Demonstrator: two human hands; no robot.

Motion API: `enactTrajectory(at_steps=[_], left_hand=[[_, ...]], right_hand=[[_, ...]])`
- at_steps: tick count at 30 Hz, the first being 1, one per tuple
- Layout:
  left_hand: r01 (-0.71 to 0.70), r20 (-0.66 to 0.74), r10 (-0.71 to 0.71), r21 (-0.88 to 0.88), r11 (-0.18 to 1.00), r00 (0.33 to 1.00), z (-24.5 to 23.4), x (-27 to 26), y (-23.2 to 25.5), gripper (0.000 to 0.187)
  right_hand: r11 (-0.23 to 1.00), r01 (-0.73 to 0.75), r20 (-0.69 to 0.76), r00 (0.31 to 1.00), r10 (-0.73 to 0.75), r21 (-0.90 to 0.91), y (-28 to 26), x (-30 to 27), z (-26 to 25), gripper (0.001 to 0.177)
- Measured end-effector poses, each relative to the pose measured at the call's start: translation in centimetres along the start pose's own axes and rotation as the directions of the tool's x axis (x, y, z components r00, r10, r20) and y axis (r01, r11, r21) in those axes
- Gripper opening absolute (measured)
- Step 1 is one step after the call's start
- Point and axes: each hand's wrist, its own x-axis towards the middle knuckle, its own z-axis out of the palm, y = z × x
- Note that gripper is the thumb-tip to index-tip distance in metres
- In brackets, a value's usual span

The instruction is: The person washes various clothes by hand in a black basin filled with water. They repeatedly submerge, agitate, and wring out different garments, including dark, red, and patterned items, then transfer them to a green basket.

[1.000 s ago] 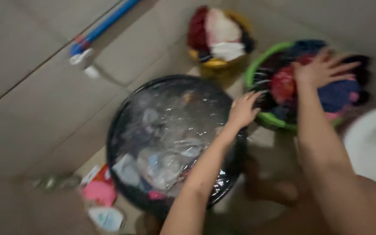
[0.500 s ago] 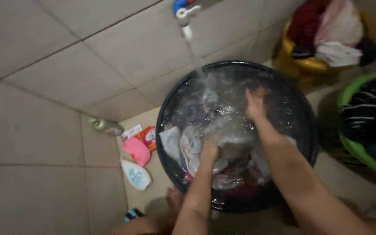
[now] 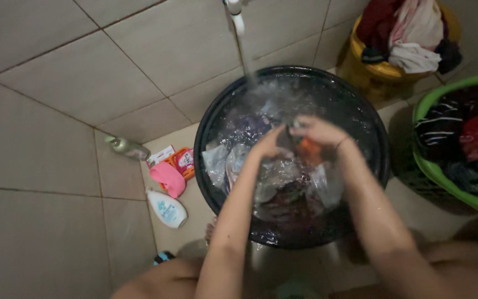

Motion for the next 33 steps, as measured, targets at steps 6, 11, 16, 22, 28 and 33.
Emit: enactTrajectory(at_steps=[6, 11, 16, 22, 28, 33], left_hand=[[-0.033, -0.09, -0.032, -0.637, 0.77, 0.995, -8.6, 1.7, 3.8, 0.066], [0.017, -0.24, -0.163, -0.514, 0.857, 0.957, -8.9, 0.3, 0.5, 0.049], [0.343, -0.377, -0.313, 0.013, 0.939, 0.872, 1.0, -5.2, -2.5, 0.055], [0.584, -0.239, -0.533, 0.299, 0.755, 0.812, 6.4, -10.6, -4.4, 0.051], [0.369, -0.05, -0.366, 0.171, 0.914, 0.929, 1.7, -5.7, -2.2, 0.129], [0.107, -0.074, -0.201, -0.644, 0.757, 0.977, 0.8, -2.8, 1.1, 0.1]], right_hand=[[0.865, 0.269, 0.0, 0.955, -0.297, -0.423, -14.4, -5.6, -6.1, 0.037], [0.898, 0.078, 0.031, 0.997, -0.072, -0.433, -6.0, -1.8, -5.8, 0.036], [0.63, -0.248, -0.163, 0.968, 0.191, -0.736, 7.4, 1.8, 5.0, 0.042], [0.651, -0.333, -0.308, 0.938, 0.158, -0.682, 16.9, -1.0, 9.9, 0.047], [0.909, -0.133, -0.124, 0.988, 0.091, -0.395, 8.7, 2.4, 7.7, 0.029], [0.92, 0.315, 0.062, 0.94, -0.337, 0.233, -8.8, 0.7, 2.2, 0.017]])
